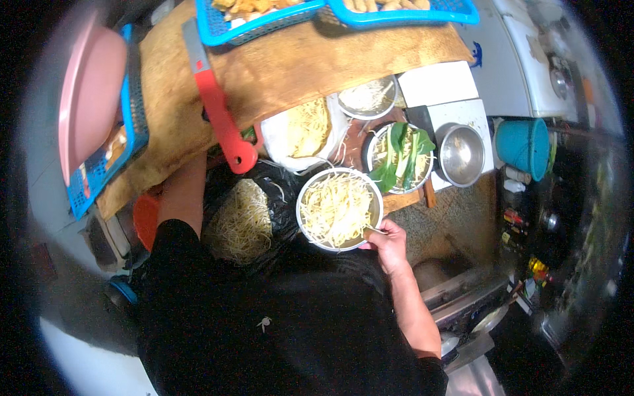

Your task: The person assembles multiple noodle bowls by hand, placing bean sprouts, noodles, and leafy greens into metal bowls. The person then moves the completed bowls to a nearby shelf.

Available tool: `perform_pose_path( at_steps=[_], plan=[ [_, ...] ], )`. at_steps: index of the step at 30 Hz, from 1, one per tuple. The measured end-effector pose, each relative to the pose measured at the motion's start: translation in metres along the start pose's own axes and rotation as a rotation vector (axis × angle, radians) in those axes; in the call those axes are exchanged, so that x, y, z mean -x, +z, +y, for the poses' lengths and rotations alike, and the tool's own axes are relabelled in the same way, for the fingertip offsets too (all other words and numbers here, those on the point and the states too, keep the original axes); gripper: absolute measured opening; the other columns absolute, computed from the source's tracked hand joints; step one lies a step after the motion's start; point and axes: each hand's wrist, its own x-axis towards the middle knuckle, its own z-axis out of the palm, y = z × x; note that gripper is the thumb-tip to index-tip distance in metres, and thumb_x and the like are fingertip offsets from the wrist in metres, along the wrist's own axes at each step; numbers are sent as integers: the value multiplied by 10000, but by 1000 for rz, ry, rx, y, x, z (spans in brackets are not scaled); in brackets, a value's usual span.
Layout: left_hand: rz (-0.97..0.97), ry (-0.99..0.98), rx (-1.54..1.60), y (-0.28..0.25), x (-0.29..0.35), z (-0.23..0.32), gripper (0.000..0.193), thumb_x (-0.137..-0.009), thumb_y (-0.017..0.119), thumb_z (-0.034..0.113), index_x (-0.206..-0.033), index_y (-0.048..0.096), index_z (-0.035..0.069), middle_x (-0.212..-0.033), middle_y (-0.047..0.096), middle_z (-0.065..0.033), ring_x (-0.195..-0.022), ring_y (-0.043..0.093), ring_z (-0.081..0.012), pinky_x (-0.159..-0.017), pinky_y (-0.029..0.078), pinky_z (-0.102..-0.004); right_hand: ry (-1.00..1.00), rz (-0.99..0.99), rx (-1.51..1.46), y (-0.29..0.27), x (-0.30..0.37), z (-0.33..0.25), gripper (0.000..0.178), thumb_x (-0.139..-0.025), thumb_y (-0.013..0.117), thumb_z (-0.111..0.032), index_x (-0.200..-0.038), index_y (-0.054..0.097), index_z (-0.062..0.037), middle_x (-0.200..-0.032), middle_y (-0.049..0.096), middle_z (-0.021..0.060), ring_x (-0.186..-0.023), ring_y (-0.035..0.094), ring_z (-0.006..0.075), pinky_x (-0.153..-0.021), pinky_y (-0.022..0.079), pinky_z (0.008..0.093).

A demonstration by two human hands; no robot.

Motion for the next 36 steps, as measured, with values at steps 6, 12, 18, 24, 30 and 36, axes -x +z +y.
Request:
perform_pose_path(
  at_steps=[6,12,18,24,30,36],
  plan=[
    [-6,7,-2,7,3,-8,452,-1011,669,297,-1392,601,63,-1259,685,-180,-1105,669,-330,-897,526,-453,26,31,-16,1,3,6,86,-900,711,65,-950,686,1,-957,754,126,-774,747,196,-654,677,355],
    [51,-58,74,28,71,-56,430,-1019,653,262,-1399,591,71,-1245,681,-159,-1068,667,-312,-857,531,-436,40,9,0,5,-4,-4,93,-891,708,66,-962,685,9,-962,754,136,-772,747,199,-656,677,355],
    [209,-196,334,30,76,-61,412,-1027,638,227,-1406,580,78,-1230,676,-139,-1032,664,-294,-818,537,-419,16,25,46,7,-5,-15,90,-902,726,53,-910,680,-23,-942,749,106,-758,742,181,-651,675,334],
    [399,-345,1162,4,113,-45,397,-1034,622,191,-1413,570,85,-1216,672,-118,-995,661,-277,-778,543,-402,-29,19,26,12,-8,-23,86,-890,712,65,-905,673,-11,-944,749,127,-741,739,187,-641,672,327],
    [27,-314,1778,-47,246,40,419,-1019,619,101,-1433,561,84,-1206,680,-90,-976,673,-220,-710,560,-357,-82,5,43,22,-18,-24,54,-892,675,58,-938,682,30,-969,746,143,-778,735,195,-669,670,322],
    [-466,-182,1838,-45,327,169,432,-951,687,129,-1374,624,71,-1187,706,-57,-956,668,-183,-681,533,-307,-122,-77,-20,22,-21,-14,61,-892,703,69,-907,673,19,-951,739,134,-771,734,193,-652,669,308]
  ],
)
